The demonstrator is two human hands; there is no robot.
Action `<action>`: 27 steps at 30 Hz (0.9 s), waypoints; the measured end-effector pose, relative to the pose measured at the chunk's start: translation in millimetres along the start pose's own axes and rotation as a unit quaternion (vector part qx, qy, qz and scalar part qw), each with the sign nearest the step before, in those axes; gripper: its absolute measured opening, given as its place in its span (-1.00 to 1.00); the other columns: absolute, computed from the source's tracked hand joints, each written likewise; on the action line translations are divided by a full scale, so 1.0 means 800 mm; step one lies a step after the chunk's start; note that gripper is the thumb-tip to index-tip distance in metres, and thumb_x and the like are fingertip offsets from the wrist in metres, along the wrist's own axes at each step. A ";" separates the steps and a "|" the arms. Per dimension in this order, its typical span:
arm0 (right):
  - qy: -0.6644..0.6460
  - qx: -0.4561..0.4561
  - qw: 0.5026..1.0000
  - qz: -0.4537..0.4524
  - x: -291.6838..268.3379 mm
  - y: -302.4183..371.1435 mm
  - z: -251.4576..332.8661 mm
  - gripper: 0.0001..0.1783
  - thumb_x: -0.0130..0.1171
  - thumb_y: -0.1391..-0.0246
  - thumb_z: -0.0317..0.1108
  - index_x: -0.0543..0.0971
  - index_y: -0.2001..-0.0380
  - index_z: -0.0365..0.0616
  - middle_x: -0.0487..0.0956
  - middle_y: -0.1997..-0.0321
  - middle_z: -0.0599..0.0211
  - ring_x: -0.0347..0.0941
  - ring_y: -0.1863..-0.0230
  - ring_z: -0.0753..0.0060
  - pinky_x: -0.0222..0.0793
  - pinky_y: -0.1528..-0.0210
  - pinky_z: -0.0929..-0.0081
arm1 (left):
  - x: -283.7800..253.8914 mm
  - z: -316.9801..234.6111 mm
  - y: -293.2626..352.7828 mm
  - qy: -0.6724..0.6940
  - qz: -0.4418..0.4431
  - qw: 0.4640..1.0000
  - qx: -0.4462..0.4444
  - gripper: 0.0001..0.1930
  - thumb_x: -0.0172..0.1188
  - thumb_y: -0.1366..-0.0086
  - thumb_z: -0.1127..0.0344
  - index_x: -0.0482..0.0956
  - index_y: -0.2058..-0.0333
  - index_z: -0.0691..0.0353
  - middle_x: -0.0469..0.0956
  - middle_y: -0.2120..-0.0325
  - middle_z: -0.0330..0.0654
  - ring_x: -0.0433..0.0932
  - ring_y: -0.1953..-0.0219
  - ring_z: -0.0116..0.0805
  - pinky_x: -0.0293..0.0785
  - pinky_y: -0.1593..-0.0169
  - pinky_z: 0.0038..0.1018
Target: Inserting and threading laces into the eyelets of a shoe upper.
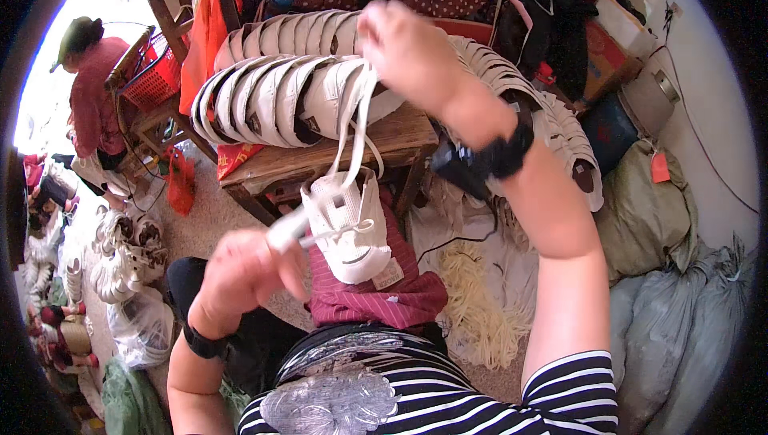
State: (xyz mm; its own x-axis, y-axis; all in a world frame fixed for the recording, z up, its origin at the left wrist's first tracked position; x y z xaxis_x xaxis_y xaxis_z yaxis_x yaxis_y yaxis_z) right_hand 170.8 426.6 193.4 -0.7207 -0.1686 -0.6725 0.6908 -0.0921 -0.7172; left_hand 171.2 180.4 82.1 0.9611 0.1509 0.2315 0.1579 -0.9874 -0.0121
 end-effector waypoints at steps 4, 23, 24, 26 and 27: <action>-0.031 0.001 0.930 0.366 0.073 0.120 0.064 -0.82 0.17 -0.06 -0.23 0.58 0.38 -0.11 0.57 0.43 0.16 0.53 0.41 0.06 0.42 0.33 0.21 | -0.036 -0.001 -0.023 0.015 -0.105 0.991 0.077 -0.56 -0.09 -0.45 0.08 0.60 0.38 0.33 0.21 0.75 -0.44 0.13 0.63 -0.64 0.04 0.49 -0.60; -0.065 -0.061 0.972 0.218 0.135 0.258 0.169 -0.86 0.09 0.01 -0.37 0.47 0.40 -0.23 0.53 0.56 0.22 0.54 0.54 0.26 0.44 0.48 0.30 | 0.002 -0.057 -0.030 0.026 -0.099 0.991 0.083 -0.58 -0.13 -0.46 0.16 0.51 0.45 0.35 0.32 0.65 -0.31 0.22 0.60 -0.57 0.09 0.49 -0.60; -0.061 -0.057 0.972 0.220 0.137 0.265 0.166 -0.86 0.09 0.01 -0.37 0.47 0.40 -0.23 0.53 0.56 0.22 0.54 0.54 0.26 0.44 0.48 0.30 | 0.015 -0.070 -0.023 0.022 -0.079 0.993 0.086 -0.58 -0.13 -0.45 0.17 0.48 0.48 0.36 0.37 0.61 -0.25 0.27 0.59 -0.51 0.13 0.48 -0.58; -0.103 -0.046 0.978 0.176 0.133 0.270 0.164 -0.83 0.09 -0.06 -0.35 0.44 0.33 -0.23 0.55 0.47 0.18 0.55 0.44 0.17 0.44 0.42 0.26 | 0.025 -0.070 -0.020 -0.004 -0.068 0.995 0.074 -0.58 -0.13 -0.44 0.15 0.45 0.50 0.36 0.43 0.58 -0.19 0.33 0.57 -0.46 0.18 0.47 -0.56; -0.103 -0.047 0.978 0.176 0.130 0.269 0.166 -0.83 0.09 -0.06 -0.35 0.44 0.33 -0.23 0.55 0.47 0.18 0.55 0.44 0.17 0.44 0.42 0.26 | 0.025 -0.065 -0.021 -0.027 -0.076 0.995 0.057 -0.57 -0.13 -0.44 0.13 0.44 0.49 0.36 0.43 0.58 -0.18 0.33 0.56 -0.47 0.17 0.46 -0.56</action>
State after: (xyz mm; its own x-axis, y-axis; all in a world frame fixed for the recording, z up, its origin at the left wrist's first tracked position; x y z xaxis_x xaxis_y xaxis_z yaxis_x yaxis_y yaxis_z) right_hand 252.4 258.6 -6.4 -0.4050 -0.3692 -0.8364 0.8784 0.0967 -0.4680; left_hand 176.0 197.3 137.6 0.9343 0.3044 0.1858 0.3250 -0.9412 -0.0927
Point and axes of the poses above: each hand's wrist, its own y-axis away from the middle knuckle, its own x-axis out of the palm, z = x × y, the point moved 8 cm from there along -y, towards the middle knuckle
